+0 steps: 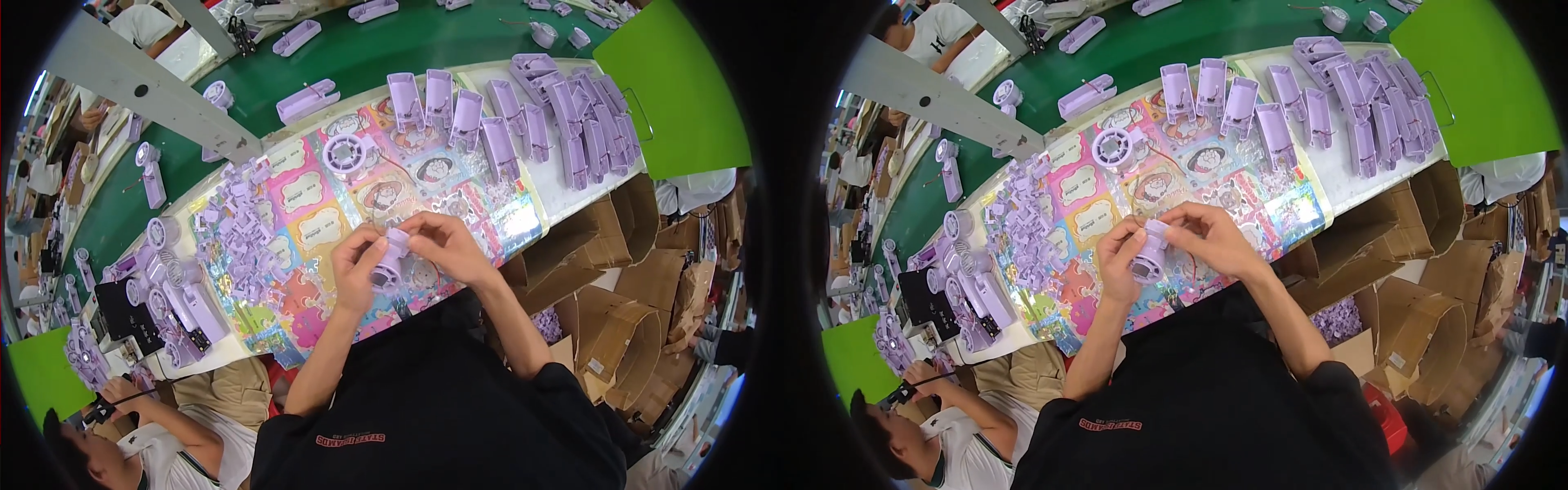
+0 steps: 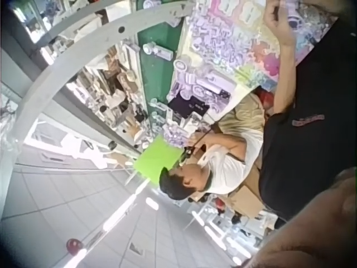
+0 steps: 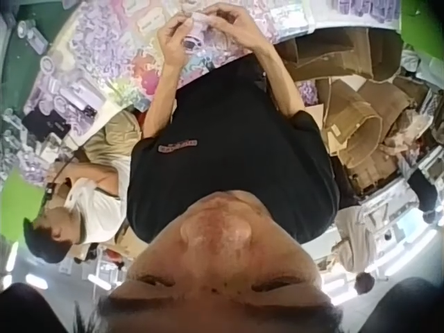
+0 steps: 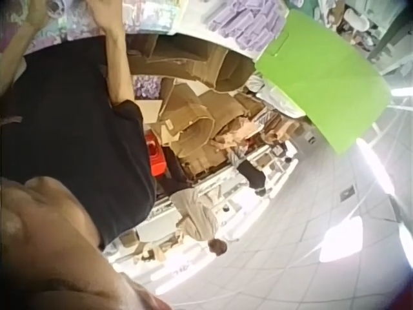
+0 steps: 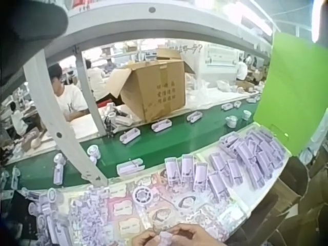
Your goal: The person assembles handheld mini fans by hand on a production line, combining fan housings, fan blades, motors, and plastic parts.
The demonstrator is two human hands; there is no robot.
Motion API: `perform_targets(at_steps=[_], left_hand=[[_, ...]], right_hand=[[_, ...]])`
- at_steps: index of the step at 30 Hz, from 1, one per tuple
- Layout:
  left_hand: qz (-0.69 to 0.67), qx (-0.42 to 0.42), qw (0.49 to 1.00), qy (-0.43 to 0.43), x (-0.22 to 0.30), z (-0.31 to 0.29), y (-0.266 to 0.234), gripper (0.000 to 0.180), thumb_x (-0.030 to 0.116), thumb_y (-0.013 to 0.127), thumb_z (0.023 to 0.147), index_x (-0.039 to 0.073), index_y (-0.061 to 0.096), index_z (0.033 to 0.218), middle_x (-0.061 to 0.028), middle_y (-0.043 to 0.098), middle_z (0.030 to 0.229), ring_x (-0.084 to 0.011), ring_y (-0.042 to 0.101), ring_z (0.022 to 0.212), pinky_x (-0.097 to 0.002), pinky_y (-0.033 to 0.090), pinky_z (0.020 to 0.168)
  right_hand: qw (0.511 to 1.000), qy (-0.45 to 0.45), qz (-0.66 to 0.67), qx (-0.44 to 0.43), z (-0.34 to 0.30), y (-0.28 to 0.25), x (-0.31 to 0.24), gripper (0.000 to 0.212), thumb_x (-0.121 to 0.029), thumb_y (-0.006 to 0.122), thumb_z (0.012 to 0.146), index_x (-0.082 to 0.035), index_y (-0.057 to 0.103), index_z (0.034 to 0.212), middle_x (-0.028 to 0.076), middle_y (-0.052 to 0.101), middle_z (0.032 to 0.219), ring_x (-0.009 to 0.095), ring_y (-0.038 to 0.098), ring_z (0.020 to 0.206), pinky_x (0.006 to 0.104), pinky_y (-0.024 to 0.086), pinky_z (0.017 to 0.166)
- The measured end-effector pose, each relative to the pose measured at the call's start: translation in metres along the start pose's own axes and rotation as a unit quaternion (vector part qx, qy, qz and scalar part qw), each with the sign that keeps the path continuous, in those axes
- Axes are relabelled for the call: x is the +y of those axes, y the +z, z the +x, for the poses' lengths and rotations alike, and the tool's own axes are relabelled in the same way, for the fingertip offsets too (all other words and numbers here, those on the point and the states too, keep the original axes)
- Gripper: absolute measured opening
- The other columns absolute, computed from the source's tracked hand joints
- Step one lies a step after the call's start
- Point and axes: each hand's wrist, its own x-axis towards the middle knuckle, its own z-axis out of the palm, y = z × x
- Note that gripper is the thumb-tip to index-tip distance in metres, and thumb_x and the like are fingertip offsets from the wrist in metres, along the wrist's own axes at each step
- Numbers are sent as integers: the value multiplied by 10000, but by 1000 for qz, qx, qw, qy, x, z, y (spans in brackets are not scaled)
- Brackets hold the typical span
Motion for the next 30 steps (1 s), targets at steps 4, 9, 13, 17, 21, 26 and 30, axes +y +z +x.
perform_targets(at_steps=[4,9,13,17,21,26,30], left_hand=[[22,143,987,68,22,-2,21,163,122,558,1004,-24,630,984,-56,640,1056,-107,589,886,-255,463,792],[224,-83,957,167,55,19,35,433,120,589,979,-33,528,1380,-172,572,1359,-258,578,1214,-380,449,1030],[509,26,818,267,103,117,23,491,-12,609,826,25,545,1312,-189,582,1202,-359,590,1115,-424,486,974],[726,44,649,222,105,220,-39,582,26,634,757,68,540,1330,-192,576,1268,-387,566,1180,-454,496,970],[784,-47,619,0,87,260,-92,561,119,681,749,75,564,1296,-190,585,1290,-383,633,1101,-466,526,936],[798,-36,599,59,113,244,-55,522,199,733,732,70,607,1222,-185,598,1204,-391,658,1034,-476,543,894],[736,-72,663,119,143,190,-9,576,234,779,678,81,627,1213,-189,580,1121,-400,650,1024,-477,537,885]], right_hand=[[988,-75,131,-31,-11,15,9,709,-521,643,959,12,515,1408,99,603,1268,198,597,1118,374,494,965],[989,-92,53,105,-21,33,-6,780,-105,818,828,-44,363,1459,122,562,1261,196,589,1140,356,527,916],[966,-136,-140,172,-3,-5,-8,672,-99,811,827,-11,427,1371,103,587,1173,186,611,1051,338,511,906],[936,-166,-240,198,0,-24,17,695,-150,856,782,20,451,1320,146,583,1130,227,607,1042,366,500,907],[917,-204,-281,197,0,-14,13,664,-170,852,778,26,477,1290,150,553,1101,249,584,1002,370,481,883],[918,-198,-284,192,1,-22,15,672,-146,846,768,12,486,1313,149,551,1120,248,574,1029,372,471,905],[954,-147,-175,192,-7,-22,-3,713,-120,856,746,-11,480,1343,136,555,1190,242,569,1108,361,461,972]])
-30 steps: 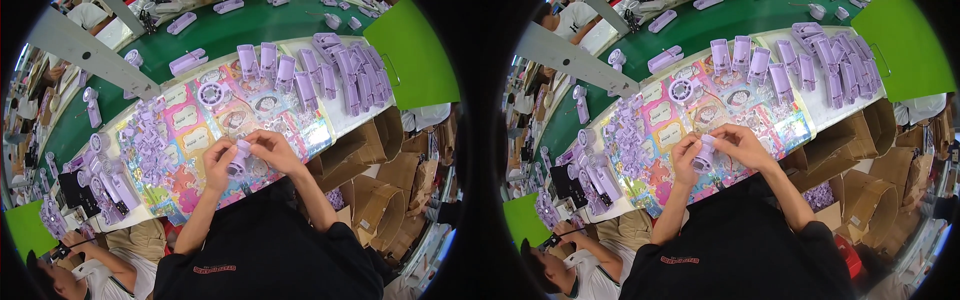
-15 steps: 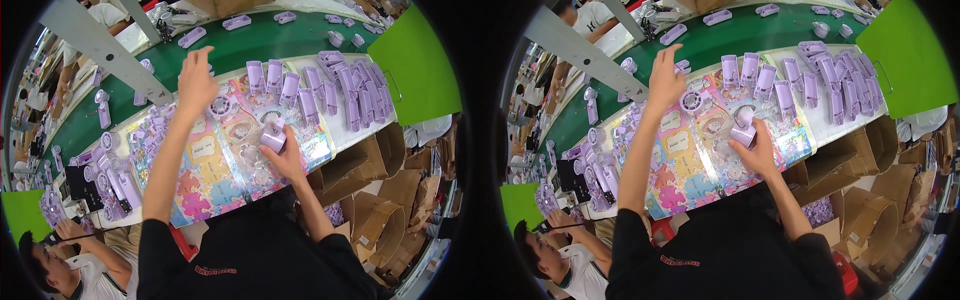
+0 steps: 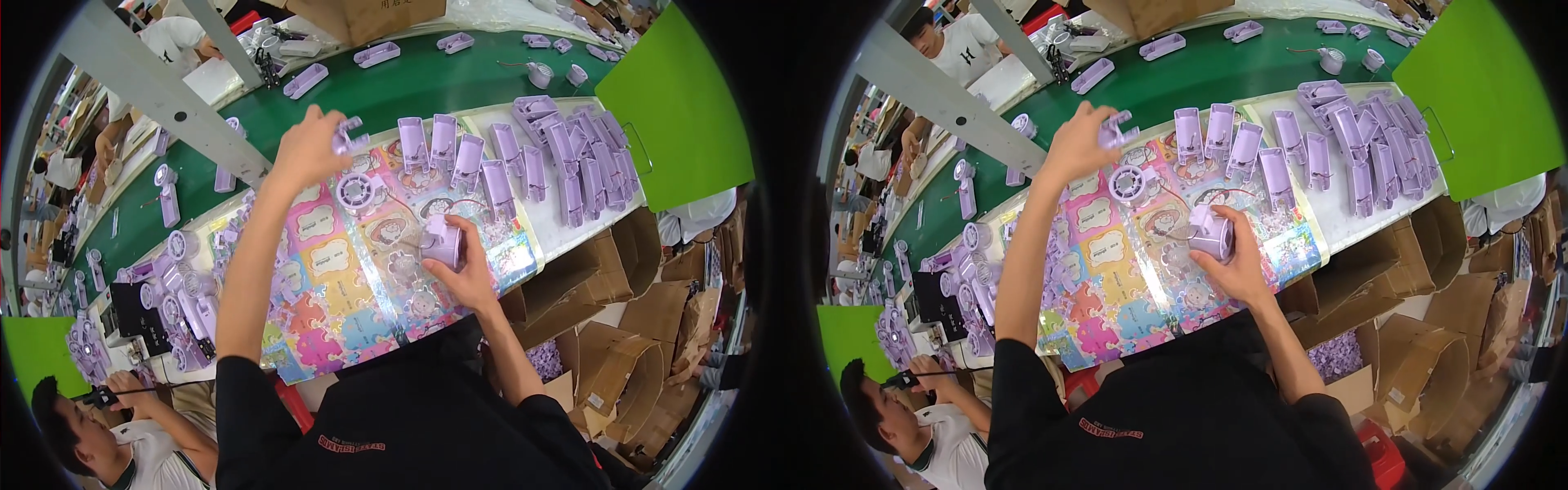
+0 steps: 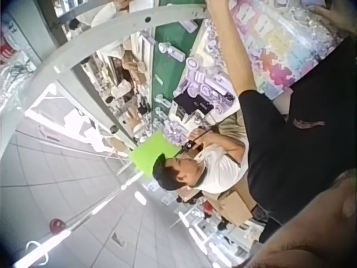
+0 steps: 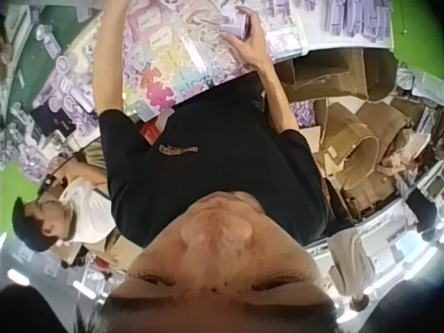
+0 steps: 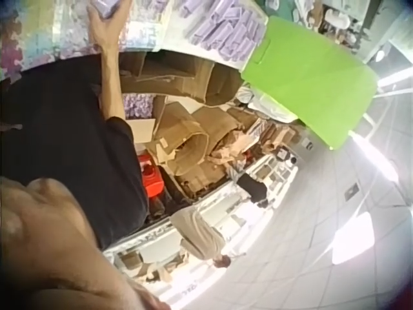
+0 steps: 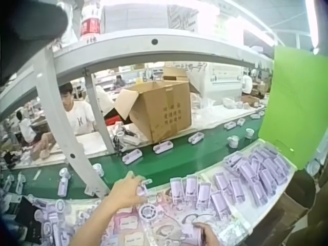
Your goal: The person assembles handheld mini fans by hand on a production line, combining fan housings, fan blades, motors, and plastic parts.
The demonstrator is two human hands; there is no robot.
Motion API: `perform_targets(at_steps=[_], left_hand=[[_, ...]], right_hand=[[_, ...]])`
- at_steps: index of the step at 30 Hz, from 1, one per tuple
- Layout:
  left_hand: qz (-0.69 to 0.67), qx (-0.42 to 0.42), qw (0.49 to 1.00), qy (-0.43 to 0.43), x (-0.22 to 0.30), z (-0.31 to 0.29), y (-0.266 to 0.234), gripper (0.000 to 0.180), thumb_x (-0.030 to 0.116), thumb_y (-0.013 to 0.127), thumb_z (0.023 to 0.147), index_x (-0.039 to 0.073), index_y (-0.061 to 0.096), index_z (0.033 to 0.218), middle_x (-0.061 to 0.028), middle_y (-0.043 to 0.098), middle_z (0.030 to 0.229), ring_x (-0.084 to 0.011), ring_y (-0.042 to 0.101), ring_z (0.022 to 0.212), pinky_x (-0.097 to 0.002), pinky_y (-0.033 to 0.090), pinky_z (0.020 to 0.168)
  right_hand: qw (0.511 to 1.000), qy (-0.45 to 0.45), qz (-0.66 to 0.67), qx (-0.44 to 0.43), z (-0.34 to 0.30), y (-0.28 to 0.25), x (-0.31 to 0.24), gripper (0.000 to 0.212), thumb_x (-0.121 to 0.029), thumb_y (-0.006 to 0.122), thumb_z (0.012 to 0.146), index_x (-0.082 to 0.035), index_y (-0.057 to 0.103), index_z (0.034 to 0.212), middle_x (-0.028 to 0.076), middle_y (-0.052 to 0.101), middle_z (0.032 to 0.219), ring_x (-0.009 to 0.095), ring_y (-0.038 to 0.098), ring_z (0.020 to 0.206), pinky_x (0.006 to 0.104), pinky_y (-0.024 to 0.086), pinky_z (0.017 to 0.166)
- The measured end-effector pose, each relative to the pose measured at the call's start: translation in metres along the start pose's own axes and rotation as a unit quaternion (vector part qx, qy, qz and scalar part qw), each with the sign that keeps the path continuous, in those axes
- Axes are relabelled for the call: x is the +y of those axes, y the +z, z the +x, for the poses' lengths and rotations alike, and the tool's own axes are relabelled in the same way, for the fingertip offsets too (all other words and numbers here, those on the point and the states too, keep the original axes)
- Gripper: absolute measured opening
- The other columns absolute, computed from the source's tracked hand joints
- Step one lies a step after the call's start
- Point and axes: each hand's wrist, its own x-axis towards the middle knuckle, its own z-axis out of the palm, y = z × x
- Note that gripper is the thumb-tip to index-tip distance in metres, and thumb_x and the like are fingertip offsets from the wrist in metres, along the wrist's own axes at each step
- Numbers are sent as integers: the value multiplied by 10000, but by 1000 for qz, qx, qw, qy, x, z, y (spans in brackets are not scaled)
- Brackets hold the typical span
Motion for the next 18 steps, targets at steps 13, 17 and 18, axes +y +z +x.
perform_targets(at_steps=[13,17,18], left_hand=[[-328,-186,923,74,44,-90,1,638,206,853,663,19,657,1241,-195,709,1129,-369,673,1054,-424,507,934],[-323,-207,920,78,45,-95,6,618,198,854,669,24,671,1233,-189,715,1145,-353,677,1077,-413,509,933],[-321,-191,923,89,44,-97,8,621,210,858,675,33,673,1241,-186,716,1150,-348,678,1081,-407,509,937]], right_hand=[[940,-253,-227,-13,25,-15,-82,673,-38,869,675,-33,587,1286,143,618,1231,308,604,1082,387,479,935],[921,-268,-280,-40,25,-15,-86,675,-18,855,657,-44,604,1282,136,632,1211,335,599,1052,402,481,892],[921,-265,-282,-47,24,-13,-87,671,-9,848,649,-51,615,1277,130,634,1210,335,598,1039,405,480,879]])
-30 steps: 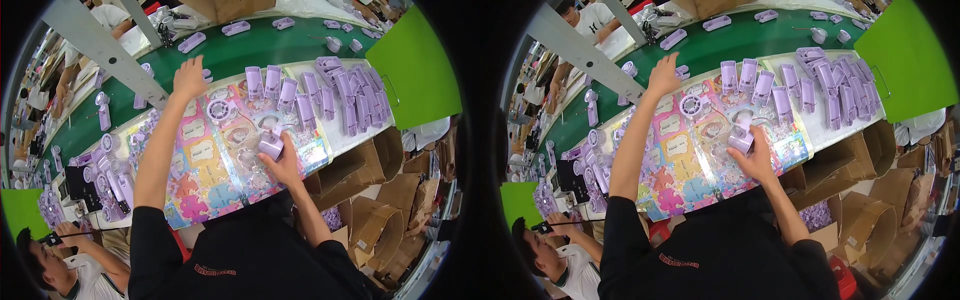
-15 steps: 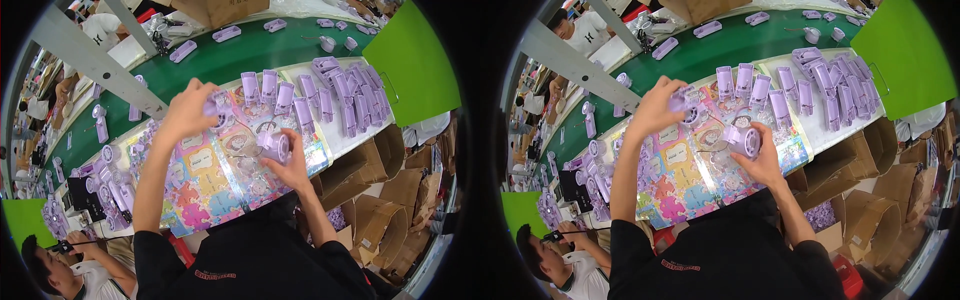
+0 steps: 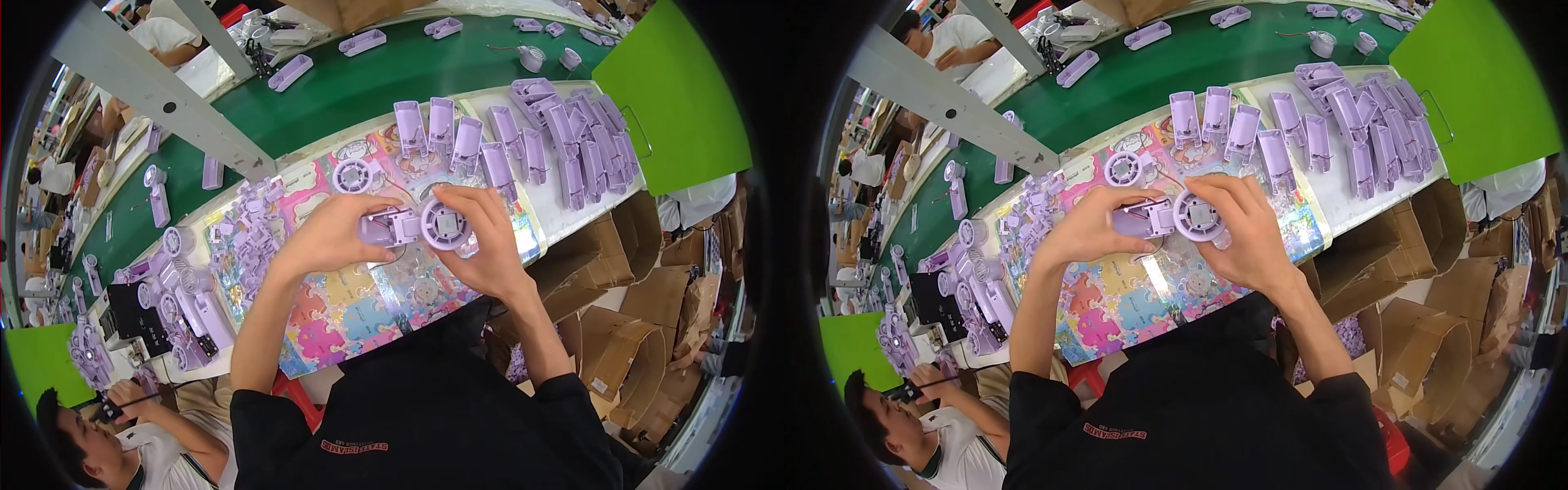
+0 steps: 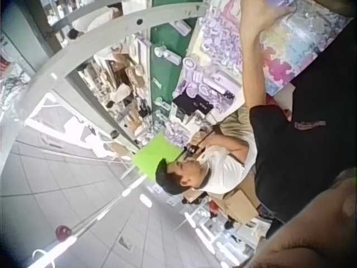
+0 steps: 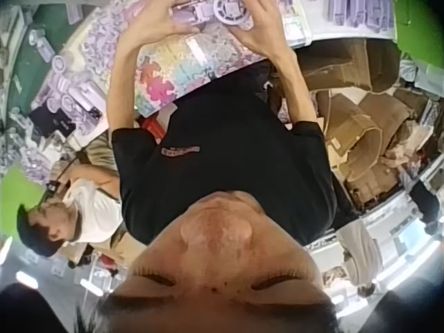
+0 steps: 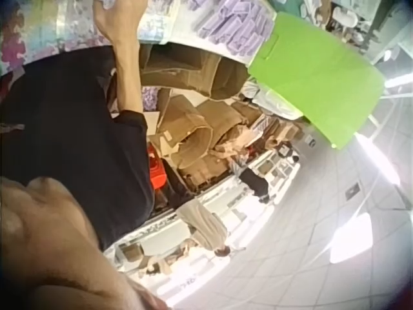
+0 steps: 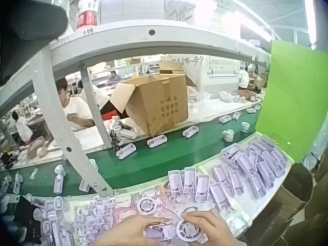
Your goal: The person assembles handheld mini fans by hand on a production line, combining fan housings, fan blades, motors, and plastic parts.
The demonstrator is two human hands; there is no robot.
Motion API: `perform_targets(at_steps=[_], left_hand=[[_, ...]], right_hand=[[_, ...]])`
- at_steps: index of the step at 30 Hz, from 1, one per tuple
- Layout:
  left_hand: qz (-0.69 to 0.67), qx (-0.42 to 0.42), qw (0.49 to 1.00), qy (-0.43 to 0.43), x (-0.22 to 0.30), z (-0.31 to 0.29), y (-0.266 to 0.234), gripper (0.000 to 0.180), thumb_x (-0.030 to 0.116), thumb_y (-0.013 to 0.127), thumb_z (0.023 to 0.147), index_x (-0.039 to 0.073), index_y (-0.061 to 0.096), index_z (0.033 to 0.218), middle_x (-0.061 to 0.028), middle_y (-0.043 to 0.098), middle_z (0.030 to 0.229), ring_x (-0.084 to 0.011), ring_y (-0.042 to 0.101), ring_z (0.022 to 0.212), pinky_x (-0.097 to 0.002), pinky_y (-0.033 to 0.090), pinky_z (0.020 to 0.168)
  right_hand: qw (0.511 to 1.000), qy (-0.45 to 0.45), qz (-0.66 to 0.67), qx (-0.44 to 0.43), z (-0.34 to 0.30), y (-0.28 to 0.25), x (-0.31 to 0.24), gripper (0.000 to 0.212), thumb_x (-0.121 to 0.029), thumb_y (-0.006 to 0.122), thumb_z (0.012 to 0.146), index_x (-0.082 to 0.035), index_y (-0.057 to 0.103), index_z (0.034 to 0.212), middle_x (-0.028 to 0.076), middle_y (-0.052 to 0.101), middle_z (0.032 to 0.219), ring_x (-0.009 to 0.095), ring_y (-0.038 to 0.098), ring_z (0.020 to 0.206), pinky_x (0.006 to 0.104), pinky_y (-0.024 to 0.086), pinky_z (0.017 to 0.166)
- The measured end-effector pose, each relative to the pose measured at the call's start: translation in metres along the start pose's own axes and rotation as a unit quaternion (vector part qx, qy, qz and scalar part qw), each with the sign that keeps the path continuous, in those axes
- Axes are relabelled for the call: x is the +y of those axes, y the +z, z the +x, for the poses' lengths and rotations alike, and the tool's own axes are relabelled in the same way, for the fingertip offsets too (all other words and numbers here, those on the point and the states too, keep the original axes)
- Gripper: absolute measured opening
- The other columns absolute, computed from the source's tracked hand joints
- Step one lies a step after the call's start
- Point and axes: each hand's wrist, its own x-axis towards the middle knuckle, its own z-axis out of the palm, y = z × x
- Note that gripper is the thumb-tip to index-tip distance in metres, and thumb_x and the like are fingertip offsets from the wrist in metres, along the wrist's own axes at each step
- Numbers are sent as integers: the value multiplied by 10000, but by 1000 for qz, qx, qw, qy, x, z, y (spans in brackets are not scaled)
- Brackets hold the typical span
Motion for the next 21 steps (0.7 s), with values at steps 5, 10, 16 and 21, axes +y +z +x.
perform_targets(at_steps=[5,10,16,21], left_hand=[[-10,24,1000,6,1,-3,5,622,260,874,699,51,680,1252,-176,722,1148,-345,687,1073,-396,515,941],[-66,119,991,4,-5,-6,18,509,212,862,751,48,711,1208,-178,735,1118,-342,707,1037,-379,536,898],[-162,143,974,-62,-7,4,13,441,151,857,773,64,739,1189,-102,770,1057,-140,701,931,-308,535,840],[-184,294,938,21,-35,58,-41,335,92,799,822,-1,746,1139,-7,723,911,-76,613,792,-255,506,713]], right_hand=[[999,-4,-34,-7,5,2,-8,661,46,750,637,-90,644,1275,91,626,1180,304,590,972,388,514,816],[997,-31,-64,18,6,3,-11,683,71,739,620,-106,663,1276,79,626,1189,281,575,909,370,520,755],[993,-70,-80,46,11,17,6,730,75,762,638,-84,617,1336,91,619,1227,262,564,855,357,519,725],[982,156,38,94,-18,53,48,645,-18,758,792,-16,489,1379,115,614,1165,258,604,868,360,515,727]])
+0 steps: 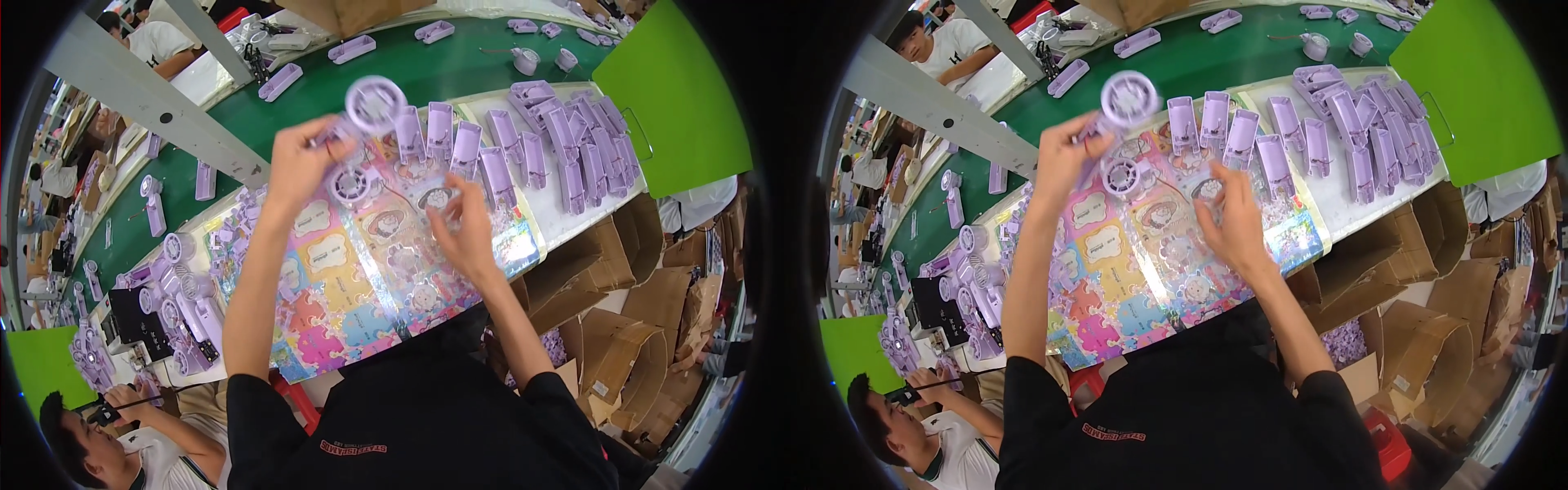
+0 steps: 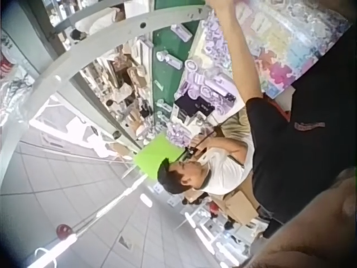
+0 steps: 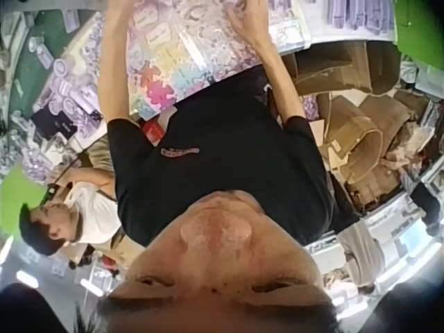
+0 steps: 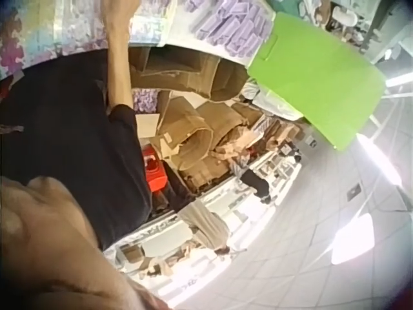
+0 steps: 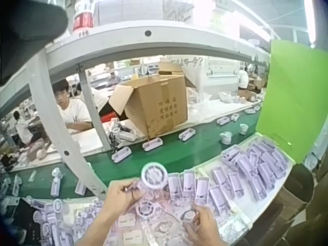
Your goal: The person assembles handheld mini fans by hand on a production line, combining fan housings, fan blades, motors, and plastic parts.
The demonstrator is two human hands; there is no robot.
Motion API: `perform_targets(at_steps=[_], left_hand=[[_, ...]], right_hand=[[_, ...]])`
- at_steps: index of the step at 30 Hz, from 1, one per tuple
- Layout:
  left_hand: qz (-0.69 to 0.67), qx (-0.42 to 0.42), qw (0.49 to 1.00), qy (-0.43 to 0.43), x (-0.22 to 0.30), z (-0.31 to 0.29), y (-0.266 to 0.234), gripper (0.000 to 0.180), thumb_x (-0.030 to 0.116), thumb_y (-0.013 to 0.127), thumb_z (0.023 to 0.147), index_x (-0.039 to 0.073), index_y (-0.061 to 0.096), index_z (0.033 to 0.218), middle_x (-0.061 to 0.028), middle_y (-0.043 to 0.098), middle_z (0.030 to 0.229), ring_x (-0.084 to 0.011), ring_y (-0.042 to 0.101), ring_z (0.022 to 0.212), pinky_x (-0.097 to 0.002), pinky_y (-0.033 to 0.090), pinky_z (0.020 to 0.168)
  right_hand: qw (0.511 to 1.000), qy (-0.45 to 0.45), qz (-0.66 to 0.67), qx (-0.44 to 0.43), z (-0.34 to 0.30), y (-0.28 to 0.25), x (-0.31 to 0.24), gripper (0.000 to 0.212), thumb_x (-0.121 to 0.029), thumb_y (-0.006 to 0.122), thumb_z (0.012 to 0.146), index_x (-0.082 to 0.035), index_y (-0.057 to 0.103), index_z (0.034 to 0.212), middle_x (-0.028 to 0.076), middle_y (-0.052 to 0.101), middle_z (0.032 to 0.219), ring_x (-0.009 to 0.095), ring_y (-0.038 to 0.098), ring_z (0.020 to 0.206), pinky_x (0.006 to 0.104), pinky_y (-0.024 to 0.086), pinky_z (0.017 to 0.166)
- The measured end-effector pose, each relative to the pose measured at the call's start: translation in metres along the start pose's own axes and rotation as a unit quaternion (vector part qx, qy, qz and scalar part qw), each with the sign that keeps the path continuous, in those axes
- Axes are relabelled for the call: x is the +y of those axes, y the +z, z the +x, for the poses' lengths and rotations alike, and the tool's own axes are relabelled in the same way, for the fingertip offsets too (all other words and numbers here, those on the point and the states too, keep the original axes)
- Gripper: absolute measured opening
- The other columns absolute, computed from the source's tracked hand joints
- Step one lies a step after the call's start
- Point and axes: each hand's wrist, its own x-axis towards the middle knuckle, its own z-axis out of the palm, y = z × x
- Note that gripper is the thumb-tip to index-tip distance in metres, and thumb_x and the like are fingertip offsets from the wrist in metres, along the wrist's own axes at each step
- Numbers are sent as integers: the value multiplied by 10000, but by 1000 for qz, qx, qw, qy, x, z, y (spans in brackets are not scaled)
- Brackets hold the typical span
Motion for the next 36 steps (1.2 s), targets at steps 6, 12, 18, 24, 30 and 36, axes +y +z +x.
perform_targets(at_steps=[6,12,18,24,30,36], left_hand=[[216,213,929,-211,-111,96,-55,361,411,745,823,144,796,1061,-160,760,1014,-330,722,963,-402,538,857],[261,296,880,-264,-137,111,-37,306,335,681,837,124,797,1027,-216,732,1083,-397,685,1045,-460,528,908],[380,379,839,-89,-105,140,-48,575,82,667,733,148,596,1300,-163,541,1294,-365,473,1263,-476,378,1075],[440,350,808,-179,-104,217,-109,491,185,662,798,171,594,1284,-148,574,1343,-361,503,1303,-492,392,1089],[575,97,729,-359,-133,236,-134,537,299,646,903,155,544,1410,-118,529,1493,-310,493,1389,-510,354,1147],[601,130,746,-256,-89,254,-115,509,394,724,823,129,680,1255,-145,671,1294,-329,629,1227,-457,520,990]], right_hand=[[997,-9,-56,-56,-15,30,12,273,-52,690,817,-46,646,1086,156,611,1005,374,624,894,441,510,754],[997,28,-56,-54,-11,29,19,249,-34,692,806,-51,653,1052,131,615,972,349,636,842,431,515,705],[995,41,-72,-52,-5,28,18,177,-17,696,805,-46,647,972,118,627,929,325,646,791,409,521,670],[996,52,-57,-44,0,32,19,150,-10,710,790,-49,647,921,110,636,902,319,655,759,406,533,643],[996,36,-68,-42,-1,30,20,131,-30,713,792,-63,645,900,99,629,884,305,654,765,399,535,642],[996,20,-75,-38,-1,29,19,124,-42,714,785,-69,651,889,94,620,878,293,645,760,399,524,633]])
